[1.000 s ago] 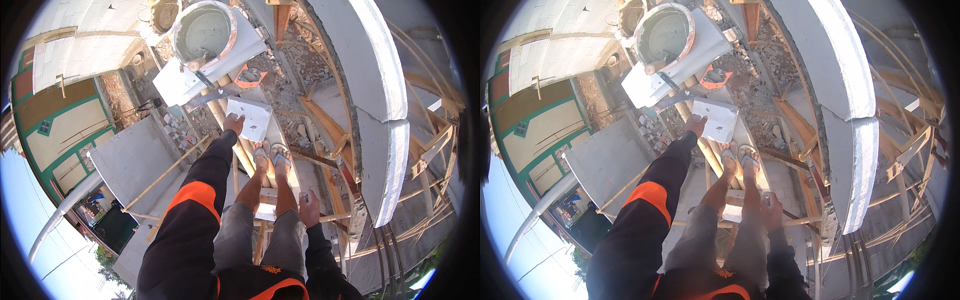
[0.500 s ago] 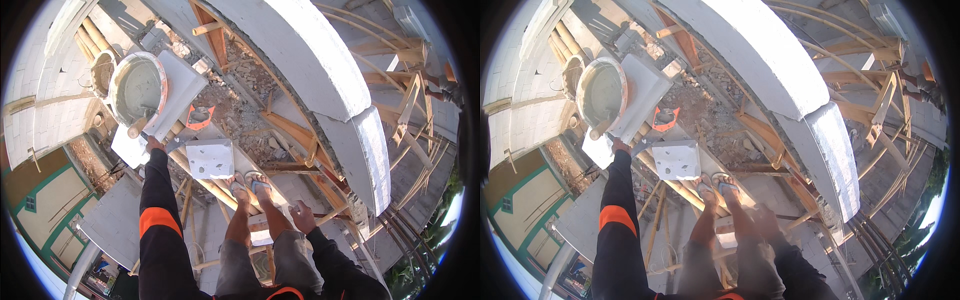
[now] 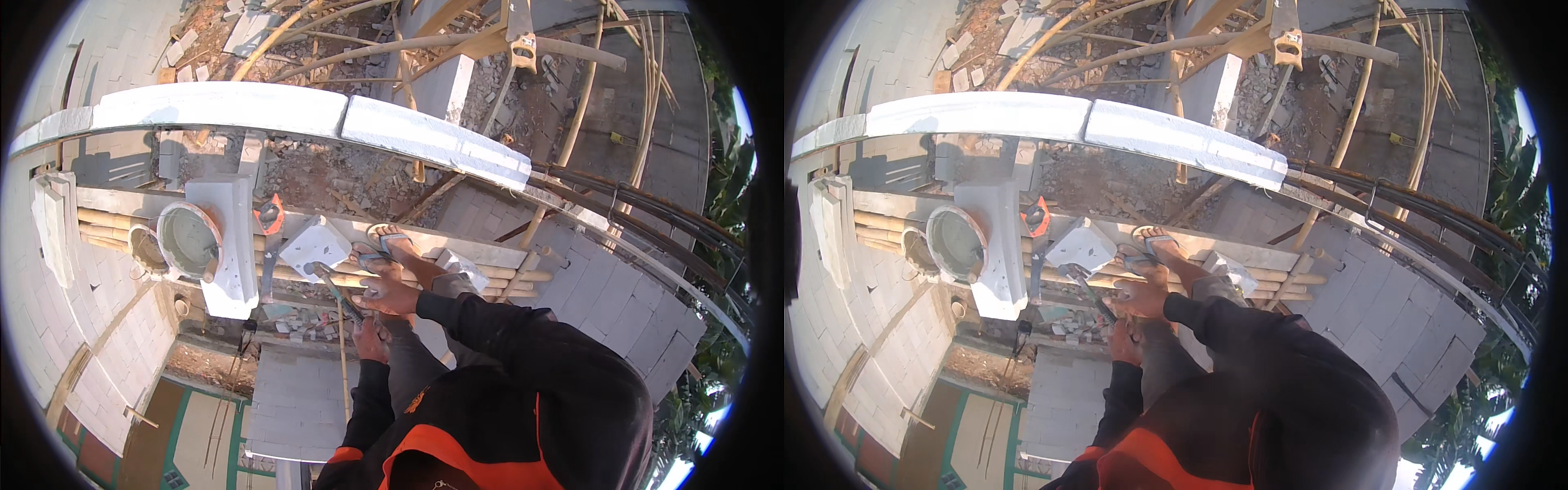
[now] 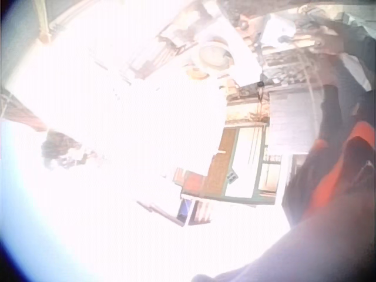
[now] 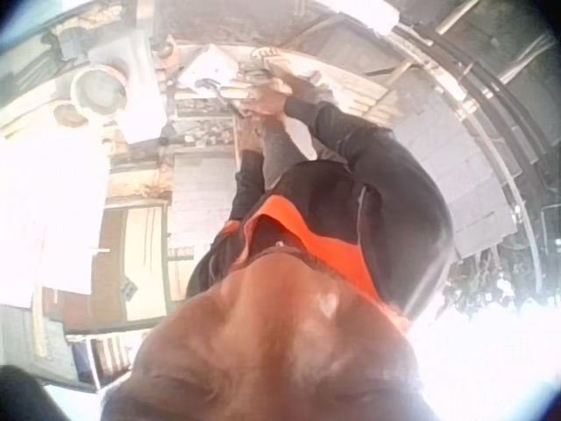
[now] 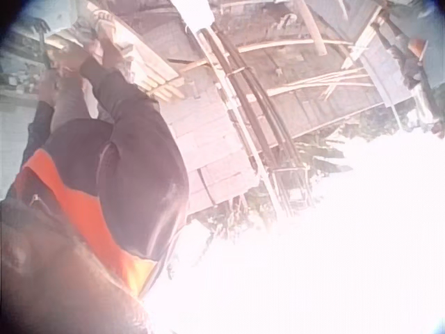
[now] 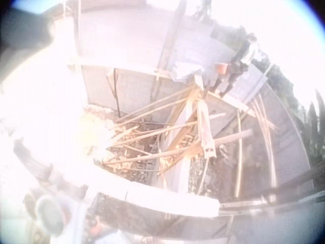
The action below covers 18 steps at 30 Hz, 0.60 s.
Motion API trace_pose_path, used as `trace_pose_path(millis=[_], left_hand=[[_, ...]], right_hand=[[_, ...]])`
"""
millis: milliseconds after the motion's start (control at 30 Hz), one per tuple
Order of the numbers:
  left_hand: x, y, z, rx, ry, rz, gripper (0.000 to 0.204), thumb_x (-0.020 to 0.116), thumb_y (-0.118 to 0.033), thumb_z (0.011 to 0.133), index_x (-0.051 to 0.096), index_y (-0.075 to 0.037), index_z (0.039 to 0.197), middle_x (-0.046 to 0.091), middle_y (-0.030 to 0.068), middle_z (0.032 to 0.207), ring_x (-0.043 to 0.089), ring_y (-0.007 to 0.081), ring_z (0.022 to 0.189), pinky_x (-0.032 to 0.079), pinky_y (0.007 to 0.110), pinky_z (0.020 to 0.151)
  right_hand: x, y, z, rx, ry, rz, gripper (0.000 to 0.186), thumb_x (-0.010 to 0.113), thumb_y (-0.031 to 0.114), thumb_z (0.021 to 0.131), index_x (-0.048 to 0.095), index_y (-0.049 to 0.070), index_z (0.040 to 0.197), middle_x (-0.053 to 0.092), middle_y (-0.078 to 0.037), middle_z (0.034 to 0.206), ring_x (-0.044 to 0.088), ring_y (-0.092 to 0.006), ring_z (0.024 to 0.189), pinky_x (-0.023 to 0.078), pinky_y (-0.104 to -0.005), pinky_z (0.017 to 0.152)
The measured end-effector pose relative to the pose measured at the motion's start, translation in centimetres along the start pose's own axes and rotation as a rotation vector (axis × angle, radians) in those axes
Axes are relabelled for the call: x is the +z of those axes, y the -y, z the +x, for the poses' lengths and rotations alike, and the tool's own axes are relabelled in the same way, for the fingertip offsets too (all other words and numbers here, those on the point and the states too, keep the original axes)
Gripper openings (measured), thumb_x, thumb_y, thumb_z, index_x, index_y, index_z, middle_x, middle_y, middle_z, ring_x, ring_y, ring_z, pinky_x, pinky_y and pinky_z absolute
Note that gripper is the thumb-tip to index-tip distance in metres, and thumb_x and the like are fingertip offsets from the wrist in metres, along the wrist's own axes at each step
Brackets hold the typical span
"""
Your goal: The person cuts a white brick with a hand saw, applies mortar to the brick using a trowel, and then places and hammers the brick into position on a wall under construction.
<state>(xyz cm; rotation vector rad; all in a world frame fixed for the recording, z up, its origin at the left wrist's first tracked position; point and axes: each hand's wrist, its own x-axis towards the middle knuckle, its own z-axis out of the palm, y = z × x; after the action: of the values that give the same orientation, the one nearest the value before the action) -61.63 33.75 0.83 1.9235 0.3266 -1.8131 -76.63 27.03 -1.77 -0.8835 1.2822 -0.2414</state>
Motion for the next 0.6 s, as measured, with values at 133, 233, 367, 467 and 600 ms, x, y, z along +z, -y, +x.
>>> trace_pose_path(millis=[133,233,367,467,600], left_hand=[[2.4,1.0,-2.6,0.271,0.424,0.624,0.027,0.066,-0.032,0.09,0.055,-0.006,0.093,0.054,0.0036,0.074,0.055,0.0133,0.065,0.045,0.031,0.054],[5.5,-4.0,-3.7,-0.078,0.705,0.702,0.053,0.07,-0.04,0.088,0.055,-0.003,0.123,0.06,0.0085,0.109,0.061,0.0184,0.099,0.051,0.036,0.079],[13.7,-11.8,-3.1,0.169,0.365,0.704,0.064,0.068,-0.047,0.087,0.047,-0.006,0.131,0.053,0.0144,0.124,0.057,0.0299,0.111,0.05,0.045,0.09],[20.5,-16.5,0.0,0.253,0.439,0.592,0.099,0.073,-0.058,0.078,0.027,-0.006,0.148,0.034,0.0292,0.144,0.043,0.0432,0.128,0.046,0.05,0.097],[29.0,-19.9,0.2,0.145,0.493,0.284,0.103,0.077,-0.052,0.077,0.019,-0.013,0.153,0.015,0.0323,0.152,0.03,0.0491,0.137,0.037,0.059,0.106]], right_hand=[[-1.3,0.8,-1.4,0.08,0.03,0.153,0.053,0.058,0.037,0.094,0.049,-0.004,0.126,0.061,-0.022,0.114,0.058,-0.0275,0.114,0.044,-0.0362,0.097],[-5.9,2.6,-6.8,0.059,-0.393,0.28,0.045,0.058,0.037,0.09,0.051,-0.002,0.112,0.065,-0.025,0.1,0.065,-0.0338,0.083,0.05,-0.0436,0.074],[-12.3,-3.1,-11.1,0.287,-0.534,-0.256,0.042,0.059,0.032,0.088,0.05,0.002,0.116,0.064,-0.029,0.092,0.065,-0.0434,0.085,0.049,-0.0511,0.075],[-15.2,-5.8,-13.2,0.234,-0.523,-0.411,0.04,0.057,0.034,0.089,0.052,0.004,0.114,0.065,-0.028,0.092,0.064,-0.0451,0.088,0.048,-0.0541,0.08],[-18.4,-5.1,-12.9,0.386,-0.448,-0.548,0.04,0.056,0.036,0.089,0.053,0.007,0.117,0.066,-0.026,0.096,0.064,-0.0436,0.092,0.049,-0.0539,0.083]])
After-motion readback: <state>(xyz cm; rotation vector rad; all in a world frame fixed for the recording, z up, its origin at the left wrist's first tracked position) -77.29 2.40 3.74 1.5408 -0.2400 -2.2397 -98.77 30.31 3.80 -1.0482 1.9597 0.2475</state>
